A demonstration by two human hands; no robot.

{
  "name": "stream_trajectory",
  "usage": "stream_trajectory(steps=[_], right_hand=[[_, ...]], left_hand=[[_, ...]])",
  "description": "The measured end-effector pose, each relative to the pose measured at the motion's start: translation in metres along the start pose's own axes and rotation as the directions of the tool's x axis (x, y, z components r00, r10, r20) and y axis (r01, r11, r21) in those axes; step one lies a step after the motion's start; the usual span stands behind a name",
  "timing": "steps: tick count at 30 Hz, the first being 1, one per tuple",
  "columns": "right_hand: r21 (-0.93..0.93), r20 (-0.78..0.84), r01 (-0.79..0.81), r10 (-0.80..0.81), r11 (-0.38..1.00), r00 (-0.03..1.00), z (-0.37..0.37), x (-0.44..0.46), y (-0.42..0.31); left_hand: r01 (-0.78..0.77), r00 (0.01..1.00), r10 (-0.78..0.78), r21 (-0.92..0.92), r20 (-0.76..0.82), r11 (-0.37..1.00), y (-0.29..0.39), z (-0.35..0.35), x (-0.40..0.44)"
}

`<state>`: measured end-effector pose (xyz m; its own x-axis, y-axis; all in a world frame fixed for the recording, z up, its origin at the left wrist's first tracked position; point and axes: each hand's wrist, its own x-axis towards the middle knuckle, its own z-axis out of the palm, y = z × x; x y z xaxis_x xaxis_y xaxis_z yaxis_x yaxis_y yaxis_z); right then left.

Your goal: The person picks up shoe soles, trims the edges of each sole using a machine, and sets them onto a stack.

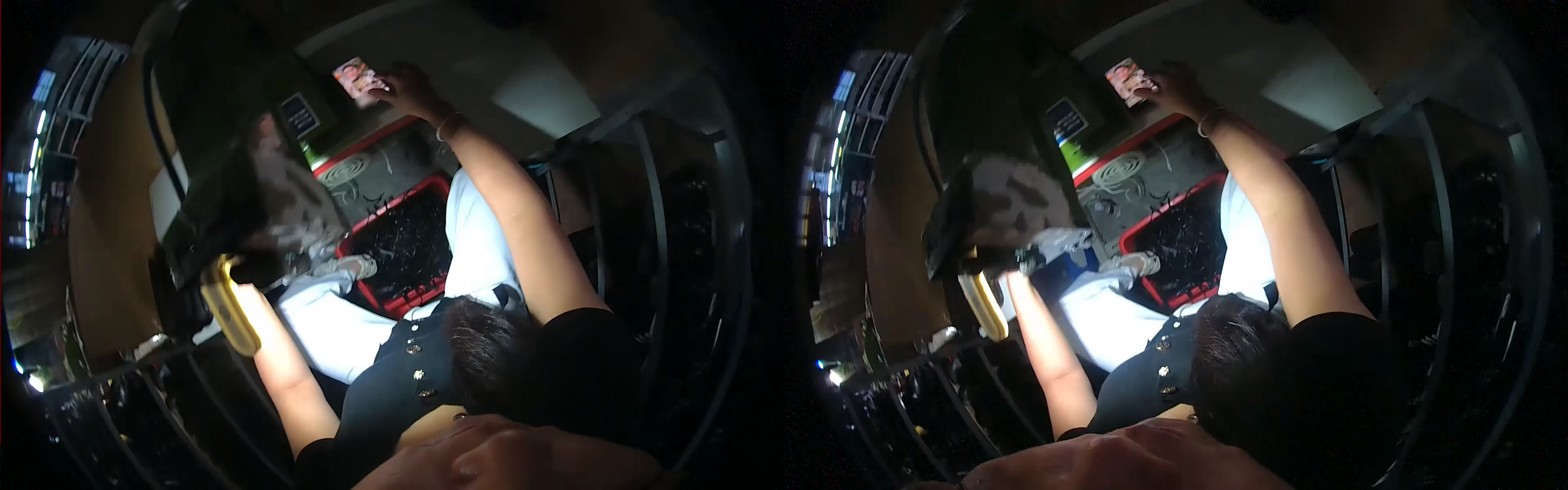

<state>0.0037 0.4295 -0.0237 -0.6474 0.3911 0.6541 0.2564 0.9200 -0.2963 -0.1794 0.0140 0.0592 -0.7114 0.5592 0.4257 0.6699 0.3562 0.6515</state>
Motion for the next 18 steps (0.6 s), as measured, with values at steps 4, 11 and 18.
stream_trajectory(steps=[4,11,18], right_hand=[[-0.34,-0.068,0.031,-0.057,0.94,0.996,-0.015,0.012,0.081],[-0.302,-0.506,-0.479,0.287,0.825,0.813,-0.136,0.001,0.187],[-0.049,-0.254,-0.348,0.325,0.936,0.911,-0.144,0.032,0.245]], left_hand=[[-0.026,0.998,0.008,0.324,0.056,0.946,-0.043,0.02,-0.039],[0.006,0.996,-0.041,0.404,0.078,0.915,-0.03,0.02,-0.164],[0.119,0.984,-0.173,0.531,0.052,0.839,0.01,0.022,-0.194]])
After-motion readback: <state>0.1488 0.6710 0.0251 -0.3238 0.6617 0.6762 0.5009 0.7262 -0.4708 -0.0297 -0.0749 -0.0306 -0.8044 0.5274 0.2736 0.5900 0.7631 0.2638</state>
